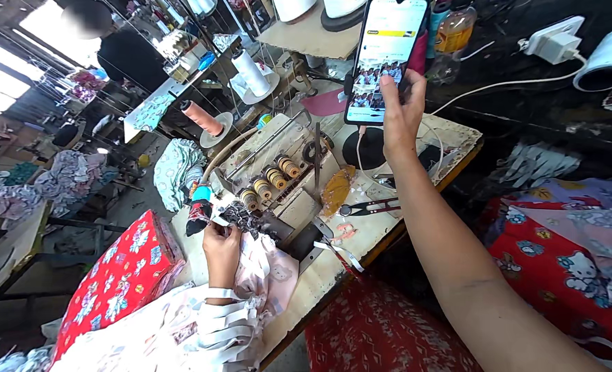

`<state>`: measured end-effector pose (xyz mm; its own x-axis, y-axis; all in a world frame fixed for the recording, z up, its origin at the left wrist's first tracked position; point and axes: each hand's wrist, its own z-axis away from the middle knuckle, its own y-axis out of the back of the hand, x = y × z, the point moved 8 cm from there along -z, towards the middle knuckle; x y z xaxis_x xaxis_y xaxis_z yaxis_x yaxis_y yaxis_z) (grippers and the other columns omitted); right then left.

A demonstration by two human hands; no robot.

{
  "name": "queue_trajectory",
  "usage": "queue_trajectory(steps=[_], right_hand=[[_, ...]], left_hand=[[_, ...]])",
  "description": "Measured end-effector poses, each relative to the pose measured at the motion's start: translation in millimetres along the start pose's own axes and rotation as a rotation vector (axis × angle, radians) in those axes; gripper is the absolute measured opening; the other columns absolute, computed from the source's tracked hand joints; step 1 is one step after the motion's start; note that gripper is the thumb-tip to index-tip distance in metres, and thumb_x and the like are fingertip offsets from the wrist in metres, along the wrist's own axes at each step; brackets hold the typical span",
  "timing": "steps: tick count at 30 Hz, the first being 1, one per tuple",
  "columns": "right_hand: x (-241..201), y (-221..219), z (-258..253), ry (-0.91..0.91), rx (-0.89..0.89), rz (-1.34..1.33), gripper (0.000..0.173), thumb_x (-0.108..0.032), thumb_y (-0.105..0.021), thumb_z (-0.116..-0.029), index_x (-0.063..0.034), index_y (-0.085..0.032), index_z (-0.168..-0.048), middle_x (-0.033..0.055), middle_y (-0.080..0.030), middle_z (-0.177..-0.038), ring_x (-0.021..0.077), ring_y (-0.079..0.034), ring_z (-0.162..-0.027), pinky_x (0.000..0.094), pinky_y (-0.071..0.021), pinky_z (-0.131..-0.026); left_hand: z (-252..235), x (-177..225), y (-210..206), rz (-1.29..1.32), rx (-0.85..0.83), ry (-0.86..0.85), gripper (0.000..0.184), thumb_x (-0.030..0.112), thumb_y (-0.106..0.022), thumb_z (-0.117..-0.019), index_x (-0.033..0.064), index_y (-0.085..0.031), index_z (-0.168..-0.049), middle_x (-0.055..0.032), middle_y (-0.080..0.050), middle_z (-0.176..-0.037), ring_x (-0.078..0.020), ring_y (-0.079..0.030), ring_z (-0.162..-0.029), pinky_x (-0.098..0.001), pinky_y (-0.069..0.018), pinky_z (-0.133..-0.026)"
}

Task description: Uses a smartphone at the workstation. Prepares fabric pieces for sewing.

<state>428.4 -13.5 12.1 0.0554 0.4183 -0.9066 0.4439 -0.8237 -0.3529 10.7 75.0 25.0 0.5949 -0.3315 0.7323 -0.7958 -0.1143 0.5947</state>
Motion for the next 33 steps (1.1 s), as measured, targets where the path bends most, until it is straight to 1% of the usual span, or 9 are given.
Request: queue_trajectory(steps=[2, 5, 10, 15, 17, 19, 22, 28, 33], right_hand=[[-3, 1, -5, -0.007, 0.018, 0.011, 0.053, -0.038, -0.065, -0.0984, -0.0019, -0.050, -0.134, 0.0075, -0.060, -0.114, 0.0092, -0.064, -0.099, 0.0269, -0.0541, -0.085], [-3, 0, -9, -0.002, 0.036, 0.037, 0.058, -0.041, -0.071, -0.0928, -0.0027, -0.049, -0.131, 0.0083, -0.060, -0.115, 0.0115, -0.063, -0.103, 0.0303, -0.0535, -0.089], [-1, -1, -15, 0.013, 0.059, 0.067, 0.060, -0.037, -0.077, -0.0880, -0.0016, -0.050, -0.128, 0.0097, -0.060, -0.115, 0.0132, -0.063, -0.103, 0.0316, -0.0537, -0.089], [1, 3, -12, 0.019, -0.007, 0.065, 0.055, -0.042, -0.061, -0.1004, -0.0007, -0.049, -0.136, 0.0099, -0.060, -0.119, 0.0115, -0.064, -0.100, 0.0299, -0.0539, -0.087], [2, 10, -9, 0.052, -0.006, 0.080, 0.053, -0.040, -0.052, -0.1047, -0.0004, -0.049, -0.139, 0.0110, -0.060, -0.122, 0.0116, -0.062, -0.099, 0.0294, -0.0512, -0.086], [4, 18, -2, 0.086, 0.015, 0.067, 0.051, -0.037, -0.044, -0.1075, 0.0013, -0.047, -0.142, 0.0143, -0.058, -0.127, 0.0140, -0.063, -0.103, 0.0290, -0.0523, -0.086], [11, 30, 14, 0.134, 0.053, 0.042, 0.049, -0.029, -0.037, -0.1093, 0.0053, -0.045, -0.143, 0.0185, -0.058, -0.131, 0.0176, -0.062, -0.112, 0.0301, -0.0516, -0.091], [30, 36, 43, 0.259, 0.058, 0.043, 0.045, -0.022, -0.038, -0.1088, 0.0104, -0.046, -0.139, 0.0207, -0.058, -0.129, 0.0179, -0.059, -0.117, 0.0295, -0.0482, -0.098], [34, 34, 68, 0.363, 0.006, 0.177, 0.044, -0.026, -0.038, -0.1102, 0.0062, -0.046, -0.139, 0.0197, -0.056, -0.132, 0.0183, -0.058, -0.122, 0.0320, -0.0486, -0.102]], left_hand=[[0, 0, 0, -0.008, 0.002, -0.010, 0.043, 0.000, -0.067, -0.0871, -0.0119, -0.052, -0.126, -0.0098, -0.065, -0.102, 0.0046, -0.059, -0.088, -0.0127, -0.0479, -0.080], [0, 0, 1, -0.020, 0.004, -0.025, 0.044, 0.001, -0.068, -0.0865, -0.0114, -0.053, -0.126, -0.0090, -0.065, -0.102, 0.0046, -0.059, -0.087, -0.0130, -0.0478, -0.080], [0, 1, 1, -0.038, 0.001, -0.008, 0.043, 0.001, -0.067, -0.0875, -0.0113, -0.053, -0.126, -0.0106, -0.065, -0.103, 0.0034, -0.059, -0.088, -0.0139, -0.0476, -0.080], [-1, -1, 1, -0.037, 0.007, -0.002, 0.045, -0.001, -0.066, -0.0877, -0.0126, -0.051, -0.128, -0.0139, -0.066, -0.107, 0.0012, -0.060, -0.092, -0.0157, -0.0485, -0.084], [-1, -1, 1, -0.045, 0.013, -0.011, 0.045, 0.000, -0.067, -0.0870, -0.0132, -0.052, -0.128, -0.0142, -0.066, -0.107, 0.0014, -0.060, -0.092, -0.0153, -0.0482, -0.084], [-1, -1, 1, -0.032, 0.013, -0.018, 0.046, 0.000, -0.067, -0.0864, -0.0131, -0.051, -0.127, -0.0132, -0.066, -0.106, 0.0031, -0.060, -0.091, -0.0137, -0.0483, -0.083], [0, 0, 0, -0.026, 0.007, -0.016, 0.046, -0.001, -0.066, -0.0862, -0.0128, -0.050, -0.128, -0.0106, -0.065, -0.104, 0.0060, -0.059, -0.088, -0.0116, -0.0475, -0.080], [0, 0, 0, 0.008, 0.012, -0.030, 0.048, -0.002, -0.067, -0.0849, -0.0134, -0.049, -0.128, -0.0099, -0.065, -0.104, 0.0062, -0.060, -0.089, -0.0112, -0.0483, -0.080], [0, 0, 0, 0.025, 0.012, -0.045, 0.050, -0.001, -0.067, -0.0840, -0.0120, -0.048, -0.129, -0.0077, -0.065, -0.106, 0.0070, -0.060, -0.091, -0.0105, -0.0487, -0.081]])
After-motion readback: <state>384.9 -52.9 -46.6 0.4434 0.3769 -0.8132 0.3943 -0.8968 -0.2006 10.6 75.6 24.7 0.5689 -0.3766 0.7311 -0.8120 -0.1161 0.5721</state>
